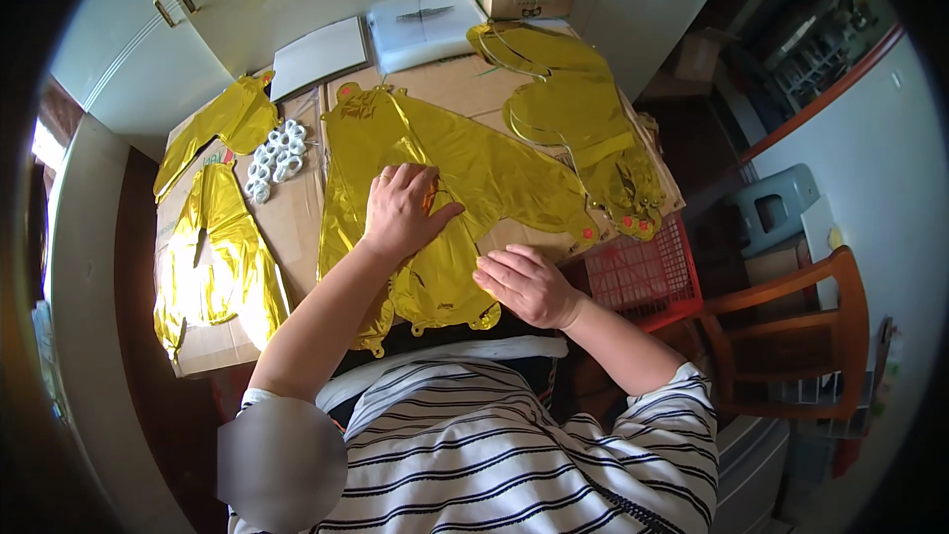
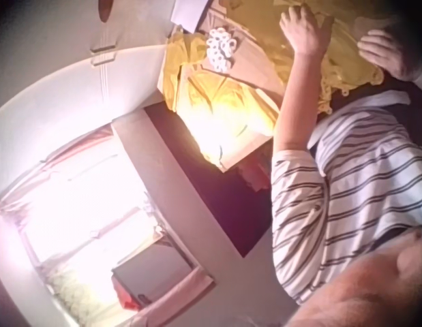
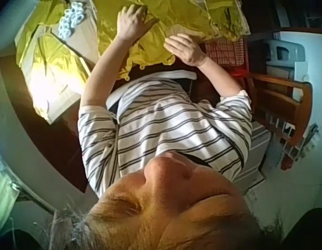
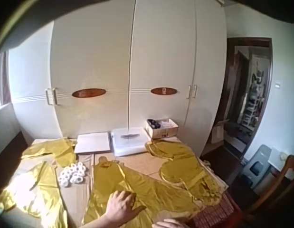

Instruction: Folding and organizing gold foil balloons on a table.

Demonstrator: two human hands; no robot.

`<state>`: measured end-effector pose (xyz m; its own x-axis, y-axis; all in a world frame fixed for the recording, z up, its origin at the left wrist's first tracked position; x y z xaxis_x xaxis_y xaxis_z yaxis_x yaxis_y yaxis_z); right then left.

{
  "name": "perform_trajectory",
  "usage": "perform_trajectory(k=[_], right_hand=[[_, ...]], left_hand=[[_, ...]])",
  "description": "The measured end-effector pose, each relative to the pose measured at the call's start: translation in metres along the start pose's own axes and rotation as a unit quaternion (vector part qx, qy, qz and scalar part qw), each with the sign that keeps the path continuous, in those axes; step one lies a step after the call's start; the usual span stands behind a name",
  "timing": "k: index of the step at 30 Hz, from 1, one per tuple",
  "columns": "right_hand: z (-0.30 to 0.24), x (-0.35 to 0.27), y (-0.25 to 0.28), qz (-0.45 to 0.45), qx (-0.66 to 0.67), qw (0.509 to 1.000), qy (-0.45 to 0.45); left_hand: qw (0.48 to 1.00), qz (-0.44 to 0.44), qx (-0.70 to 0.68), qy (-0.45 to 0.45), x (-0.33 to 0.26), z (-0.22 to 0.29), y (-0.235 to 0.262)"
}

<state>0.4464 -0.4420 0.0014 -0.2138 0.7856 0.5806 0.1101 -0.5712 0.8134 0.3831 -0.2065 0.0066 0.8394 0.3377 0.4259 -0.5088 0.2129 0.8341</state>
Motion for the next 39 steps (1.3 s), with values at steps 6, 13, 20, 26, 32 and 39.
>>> perform_trajectory(k=[6,13,20,26,32,39], right_hand=[[-0.004,-0.007,0.012,-0.030,0.022,0.999,0.025],[0.000,-0.005,0.019,-0.036,0.125,0.991,0.002],[0.051,0.045,0.006,0.018,0.176,0.973,-0.151],[0.091,0.071,-0.035,-0.036,0.121,0.985,-0.120],[0.097,0.075,-0.038,-0.086,0.060,0.992,-0.063],[0.097,0.079,-0.035,-0.106,0.030,0.994,-0.028]], left_hand=[[1.000,0.006,0.017,-0.002,-0.001,-0.001,0.001],[1.000,0.004,0.011,-0.001,-0.001,-0.001,0.001],[1.000,0.020,0.012,-0.011,-0.002,-0.002,0.000],[0.999,0.035,0.005,-0.017,-0.001,-0.003,-0.002],[0.999,0.041,0.010,-0.009,-0.003,-0.001,0.001],[0.995,0.081,0.038,-0.038,-0.002,0.003,0.004]])
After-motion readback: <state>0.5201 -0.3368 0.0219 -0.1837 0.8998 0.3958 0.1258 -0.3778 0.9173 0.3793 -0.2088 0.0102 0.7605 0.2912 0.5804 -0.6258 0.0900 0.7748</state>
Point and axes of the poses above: each hand's wrist, its own x-axis towards the middle knuckle, its own y-axis out of the back of the hand, z = x × y, the point moved 2 cm from there along x, towards the middle knuckle, and after that the axes turned 4 degrees about y, right-handed, at the moved point
